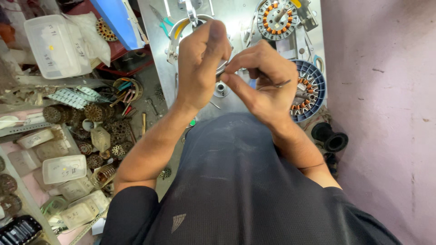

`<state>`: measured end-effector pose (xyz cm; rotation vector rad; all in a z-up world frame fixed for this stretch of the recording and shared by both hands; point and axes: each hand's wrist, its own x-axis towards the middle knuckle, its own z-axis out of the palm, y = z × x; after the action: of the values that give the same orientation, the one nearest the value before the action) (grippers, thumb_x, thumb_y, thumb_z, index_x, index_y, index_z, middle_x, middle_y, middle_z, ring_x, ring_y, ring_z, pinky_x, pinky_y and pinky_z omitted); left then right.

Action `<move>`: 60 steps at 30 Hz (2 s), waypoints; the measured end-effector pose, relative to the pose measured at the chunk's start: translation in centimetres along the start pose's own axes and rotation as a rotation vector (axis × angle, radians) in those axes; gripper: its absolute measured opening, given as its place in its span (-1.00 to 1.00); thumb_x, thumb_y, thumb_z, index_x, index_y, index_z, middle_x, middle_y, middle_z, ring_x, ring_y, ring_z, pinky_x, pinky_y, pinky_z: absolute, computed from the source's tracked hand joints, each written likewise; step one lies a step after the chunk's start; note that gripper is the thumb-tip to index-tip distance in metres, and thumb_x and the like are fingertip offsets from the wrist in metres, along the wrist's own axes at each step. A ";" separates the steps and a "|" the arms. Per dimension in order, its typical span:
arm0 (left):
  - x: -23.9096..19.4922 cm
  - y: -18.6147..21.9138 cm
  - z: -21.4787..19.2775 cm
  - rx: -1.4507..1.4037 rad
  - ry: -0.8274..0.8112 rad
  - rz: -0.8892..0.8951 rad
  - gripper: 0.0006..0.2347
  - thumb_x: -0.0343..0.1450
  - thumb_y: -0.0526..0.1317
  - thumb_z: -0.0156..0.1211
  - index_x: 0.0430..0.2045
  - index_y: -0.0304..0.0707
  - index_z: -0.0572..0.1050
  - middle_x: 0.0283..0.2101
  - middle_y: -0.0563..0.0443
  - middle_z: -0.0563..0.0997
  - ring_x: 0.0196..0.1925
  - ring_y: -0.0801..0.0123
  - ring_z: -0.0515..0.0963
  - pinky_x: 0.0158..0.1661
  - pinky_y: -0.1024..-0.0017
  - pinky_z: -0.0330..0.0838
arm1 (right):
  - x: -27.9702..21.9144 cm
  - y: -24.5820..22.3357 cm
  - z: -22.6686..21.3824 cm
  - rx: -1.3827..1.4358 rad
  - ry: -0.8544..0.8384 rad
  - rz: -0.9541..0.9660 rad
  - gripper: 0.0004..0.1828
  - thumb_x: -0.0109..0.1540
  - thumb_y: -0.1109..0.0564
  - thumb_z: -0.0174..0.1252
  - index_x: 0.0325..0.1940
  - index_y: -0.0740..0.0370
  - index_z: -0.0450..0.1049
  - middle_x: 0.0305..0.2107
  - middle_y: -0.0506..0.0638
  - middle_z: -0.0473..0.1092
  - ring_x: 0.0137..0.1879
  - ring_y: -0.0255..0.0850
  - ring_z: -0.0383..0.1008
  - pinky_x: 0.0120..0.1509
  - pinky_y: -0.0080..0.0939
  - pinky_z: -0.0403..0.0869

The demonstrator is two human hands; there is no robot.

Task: The person assembles small metal components of an electric motor, inserting a pin into a cylindrical housing and attaching it to a larger circular part. The person then places the assembled unit into a machine jig and secures it.

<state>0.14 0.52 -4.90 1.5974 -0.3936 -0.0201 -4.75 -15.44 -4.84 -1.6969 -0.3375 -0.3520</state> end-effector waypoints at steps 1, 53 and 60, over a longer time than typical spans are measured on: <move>-0.5 -0.8 0.1 -0.119 0.020 -0.084 -0.44 0.61 0.25 -0.13 -0.54 -0.30 0.36 -0.54 0.13 0.36 -0.54 0.60 0.27 -0.49 0.48 0.10 | -0.4 0.1 0.2 0.014 -0.011 0.036 -0.80 0.20 0.36 0.44 -0.17 0.26 0.58 -0.26 -0.09 0.48 -0.38 -0.45 0.20 -0.30 -0.44 0.17; -15.2 -6.5 11.6 -0.629 0.612 -0.882 -0.58 0.58 0.06 -0.13 -0.55 -0.28 0.39 -0.72 0.05 0.32 -0.82 0.56 0.16 -0.80 0.57 0.01 | -10.1 7.8 -5.4 0.481 -0.592 0.500 -0.85 0.15 0.34 0.23 -0.31 0.23 0.40 -0.44 -0.13 0.43 -0.34 -0.40 0.45 -0.21 -0.36 0.36; -15.4 -6.8 12.0 -0.661 0.613 -0.845 -0.58 0.61 0.06 -0.11 -0.58 -0.23 0.33 -0.65 0.08 0.34 -0.80 0.59 0.16 -0.80 0.58 0.03 | -10.4 7.8 -5.4 0.479 -0.539 0.448 -0.87 0.18 0.38 0.13 -0.28 0.24 0.38 -0.40 -0.07 0.36 -0.31 -0.35 0.45 -0.17 -0.31 0.44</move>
<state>-15.69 -6.94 -15.84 0.9393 0.7177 -0.2690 -11.21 -22.19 -15.35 -1.3165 -0.3835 0.4950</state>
